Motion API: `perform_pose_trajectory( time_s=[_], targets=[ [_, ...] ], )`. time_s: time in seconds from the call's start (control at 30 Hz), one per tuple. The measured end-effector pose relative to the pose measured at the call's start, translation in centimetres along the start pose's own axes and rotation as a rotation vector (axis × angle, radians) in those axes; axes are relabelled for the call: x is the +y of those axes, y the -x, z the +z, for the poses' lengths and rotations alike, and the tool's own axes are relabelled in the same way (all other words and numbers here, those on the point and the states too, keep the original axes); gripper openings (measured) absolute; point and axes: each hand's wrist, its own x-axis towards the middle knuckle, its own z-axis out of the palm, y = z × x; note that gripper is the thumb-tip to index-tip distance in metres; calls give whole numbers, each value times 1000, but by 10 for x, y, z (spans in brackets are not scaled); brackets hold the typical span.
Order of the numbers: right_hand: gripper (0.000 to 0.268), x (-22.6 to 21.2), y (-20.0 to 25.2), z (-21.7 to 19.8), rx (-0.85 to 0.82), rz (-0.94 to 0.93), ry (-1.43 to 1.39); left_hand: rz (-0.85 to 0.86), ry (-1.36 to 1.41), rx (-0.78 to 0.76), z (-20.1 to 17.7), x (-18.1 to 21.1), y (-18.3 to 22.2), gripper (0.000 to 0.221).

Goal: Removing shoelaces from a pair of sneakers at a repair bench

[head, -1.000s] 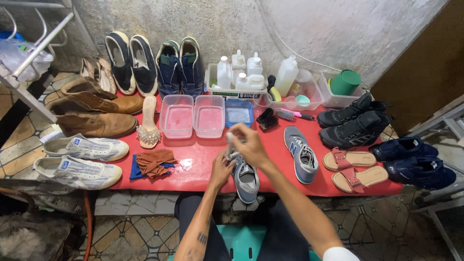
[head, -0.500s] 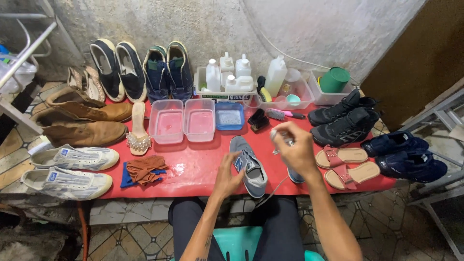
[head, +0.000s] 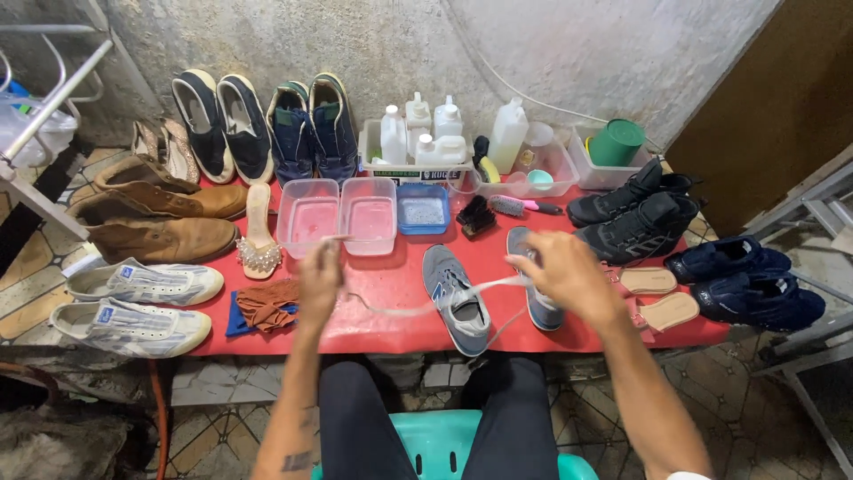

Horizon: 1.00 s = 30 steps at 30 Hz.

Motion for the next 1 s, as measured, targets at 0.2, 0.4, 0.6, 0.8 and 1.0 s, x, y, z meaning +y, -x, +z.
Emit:
perform_pose_trajectory(
  time_s=[0.2, 0.4, 0.6, 0.8, 1.0],
  targets=[
    [20, -19, -8, -11, -43, -161, -250, 452, -275, -27, 16, -18, -18, 56],
    [20, -57, -24, 16, 86, -420, -628, 110, 469, -808, 90, 77, -3, 42],
    [12, -42, -12, -7, 268, -288, -419, 172, -62, -839, 66, 107, -29, 27],
    [9, -35, 0, -4, 175, -64, -801, 351, -153, -790, 40, 180, -56, 14],
    [32, -70, -11, -23, 145, -298, -1107, 509, -344, -825, 44, 275, -69, 45]
  ],
)
